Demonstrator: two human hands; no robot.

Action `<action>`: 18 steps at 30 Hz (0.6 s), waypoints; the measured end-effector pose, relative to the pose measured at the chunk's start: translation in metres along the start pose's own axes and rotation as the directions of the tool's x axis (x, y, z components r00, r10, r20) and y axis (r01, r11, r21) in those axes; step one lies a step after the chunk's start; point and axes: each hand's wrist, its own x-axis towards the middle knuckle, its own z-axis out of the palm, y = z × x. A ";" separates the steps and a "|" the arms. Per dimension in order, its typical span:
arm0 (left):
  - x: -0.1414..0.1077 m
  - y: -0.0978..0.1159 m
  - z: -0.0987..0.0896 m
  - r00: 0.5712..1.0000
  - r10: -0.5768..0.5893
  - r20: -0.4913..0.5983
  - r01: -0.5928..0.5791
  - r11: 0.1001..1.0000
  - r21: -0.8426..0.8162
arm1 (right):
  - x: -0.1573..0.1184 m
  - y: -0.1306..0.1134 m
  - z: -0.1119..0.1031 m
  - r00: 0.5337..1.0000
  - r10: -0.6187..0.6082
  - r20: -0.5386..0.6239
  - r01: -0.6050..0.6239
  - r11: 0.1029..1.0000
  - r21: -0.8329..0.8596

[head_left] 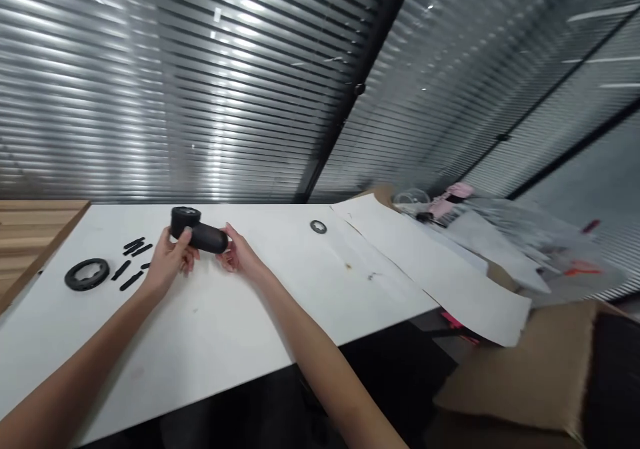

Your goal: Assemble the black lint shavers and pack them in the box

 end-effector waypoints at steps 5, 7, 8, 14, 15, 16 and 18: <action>0.002 0.007 -0.007 0.979 0.009 -0.201 -0.032 0.993 -0.112 | -0.003 -0.008 -0.009 0.986 -0.041 -0.159 0.053 0.996 0.075; 0.001 0.012 -0.007 0.978 0.081 -0.193 -0.105 0.987 -0.121 | -0.003 -0.010 -0.012 0.987 -0.014 -0.162 0.036 0.991 0.132; -0.001 0.015 -0.006 0.981 0.116 -0.155 -0.133 0.985 -0.108 | -0.004 -0.010 -0.013 0.990 0.000 -0.142 0.024 0.986 0.166; -0.014 0.022 0.004 0.986 0.008 0.164 -0.022 0.996 0.086 | -0.003 -0.004 -0.013 0.958 0.211 0.195 -0.237 0.964 0.121; -0.014 0.020 0.004 0.990 0.005 0.144 -0.015 0.998 0.062 | -0.002 -0.002 -0.012 0.951 0.233 0.203 -0.260 0.959 0.114; -0.013 0.018 0.003 0.994 0.009 0.113 -0.012 0.999 0.029 | 0.000 -0.001 -0.011 0.957 0.225 0.183 -0.252 0.957 0.143; -0.010 0.014 0.000 0.999 0.001 0.053 0.000 1.000 -0.030 | 0.003 -0.002 -0.012 0.990 0.128 0.065 -0.142 0.938 0.317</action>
